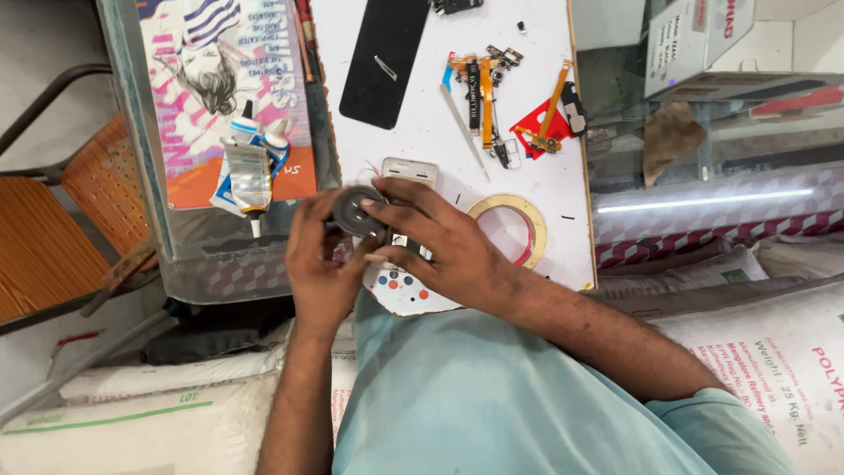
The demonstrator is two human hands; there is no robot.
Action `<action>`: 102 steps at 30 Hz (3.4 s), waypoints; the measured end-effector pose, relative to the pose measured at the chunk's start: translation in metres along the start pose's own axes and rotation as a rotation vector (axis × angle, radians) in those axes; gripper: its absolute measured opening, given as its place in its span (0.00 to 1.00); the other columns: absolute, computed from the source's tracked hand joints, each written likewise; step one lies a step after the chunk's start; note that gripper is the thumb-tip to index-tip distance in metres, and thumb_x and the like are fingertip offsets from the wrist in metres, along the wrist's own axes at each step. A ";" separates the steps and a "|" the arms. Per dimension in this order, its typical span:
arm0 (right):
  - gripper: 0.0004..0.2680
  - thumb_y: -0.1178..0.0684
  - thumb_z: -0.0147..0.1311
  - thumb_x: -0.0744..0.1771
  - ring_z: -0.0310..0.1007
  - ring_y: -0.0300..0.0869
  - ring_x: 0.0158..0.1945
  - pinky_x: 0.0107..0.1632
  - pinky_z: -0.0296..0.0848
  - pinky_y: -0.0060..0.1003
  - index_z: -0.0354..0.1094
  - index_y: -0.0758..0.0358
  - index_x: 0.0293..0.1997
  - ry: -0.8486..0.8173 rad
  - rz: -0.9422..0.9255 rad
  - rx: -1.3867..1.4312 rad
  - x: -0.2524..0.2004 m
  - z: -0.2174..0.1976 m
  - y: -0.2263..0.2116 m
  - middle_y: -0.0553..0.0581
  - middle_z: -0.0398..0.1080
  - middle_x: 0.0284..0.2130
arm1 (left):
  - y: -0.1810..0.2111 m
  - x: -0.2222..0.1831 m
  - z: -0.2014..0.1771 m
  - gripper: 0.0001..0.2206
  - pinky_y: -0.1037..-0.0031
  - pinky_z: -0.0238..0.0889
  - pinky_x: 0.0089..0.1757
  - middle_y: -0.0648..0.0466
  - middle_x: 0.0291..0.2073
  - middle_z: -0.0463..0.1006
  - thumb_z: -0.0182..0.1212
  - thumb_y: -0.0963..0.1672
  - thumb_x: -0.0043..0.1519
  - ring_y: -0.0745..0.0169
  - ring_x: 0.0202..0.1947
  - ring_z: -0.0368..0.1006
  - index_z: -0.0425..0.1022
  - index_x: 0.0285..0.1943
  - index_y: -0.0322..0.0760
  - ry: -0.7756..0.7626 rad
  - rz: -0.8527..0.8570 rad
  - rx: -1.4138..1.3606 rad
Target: The person handles a tube of T-7000 adhesive, then picks up and manipulates a small circular electronic component with wires. They move a disassembled smartphone and other parts on the work surface, then pick up a roll of tape and a circuit board assembly, placing them back down.
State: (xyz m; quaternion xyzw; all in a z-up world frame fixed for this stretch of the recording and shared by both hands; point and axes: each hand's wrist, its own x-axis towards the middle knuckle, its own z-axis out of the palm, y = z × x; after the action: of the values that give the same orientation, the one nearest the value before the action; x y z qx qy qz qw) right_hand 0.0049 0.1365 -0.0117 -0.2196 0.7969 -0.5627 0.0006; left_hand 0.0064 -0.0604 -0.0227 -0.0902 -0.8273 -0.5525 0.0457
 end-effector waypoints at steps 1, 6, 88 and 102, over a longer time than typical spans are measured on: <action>0.19 0.55 0.64 0.67 0.70 0.52 0.65 0.63 0.75 0.40 0.64 0.61 0.66 -0.003 -0.004 0.012 0.000 -0.003 0.003 0.65 0.63 0.65 | -0.005 0.001 -0.002 0.26 0.72 0.79 0.51 0.47 0.59 0.70 0.72 0.34 0.56 0.57 0.57 0.76 0.70 0.64 0.31 0.039 -0.034 -0.015; 0.15 0.65 0.58 0.65 0.71 0.52 0.66 0.67 0.70 0.43 0.71 0.66 0.59 0.239 0.175 -0.130 -0.036 -0.053 0.021 0.63 0.70 0.61 | -0.025 0.006 -0.009 0.24 0.73 0.80 0.50 0.47 0.57 0.70 0.70 0.33 0.56 0.57 0.54 0.77 0.71 0.62 0.31 0.163 -0.072 0.044; 0.24 0.51 0.73 0.70 0.50 0.51 0.75 0.69 0.76 0.45 0.61 0.57 0.73 1.074 0.216 -0.505 -0.110 -0.209 0.128 0.57 0.42 0.73 | 0.027 0.038 0.099 0.11 0.56 0.60 0.52 0.56 0.45 0.78 0.66 0.40 0.57 0.54 0.48 0.73 0.81 0.48 0.43 -0.250 0.431 0.778; 0.14 0.52 0.57 0.74 0.58 0.53 0.74 0.72 0.76 0.44 0.65 0.64 0.68 0.868 0.125 -0.303 -0.123 -0.251 0.135 0.63 0.50 0.74 | 0.082 0.012 0.143 0.16 0.53 0.58 0.60 0.49 0.62 0.73 0.66 0.48 0.62 0.45 0.63 0.67 0.79 0.56 0.37 -0.298 0.247 0.644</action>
State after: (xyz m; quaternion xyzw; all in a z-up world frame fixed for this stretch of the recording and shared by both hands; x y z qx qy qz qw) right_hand 0.0066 0.4416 -0.0709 0.0871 0.8083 -0.4788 -0.3313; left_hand 0.0141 0.1030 -0.0016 -0.2495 -0.9392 -0.2352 0.0172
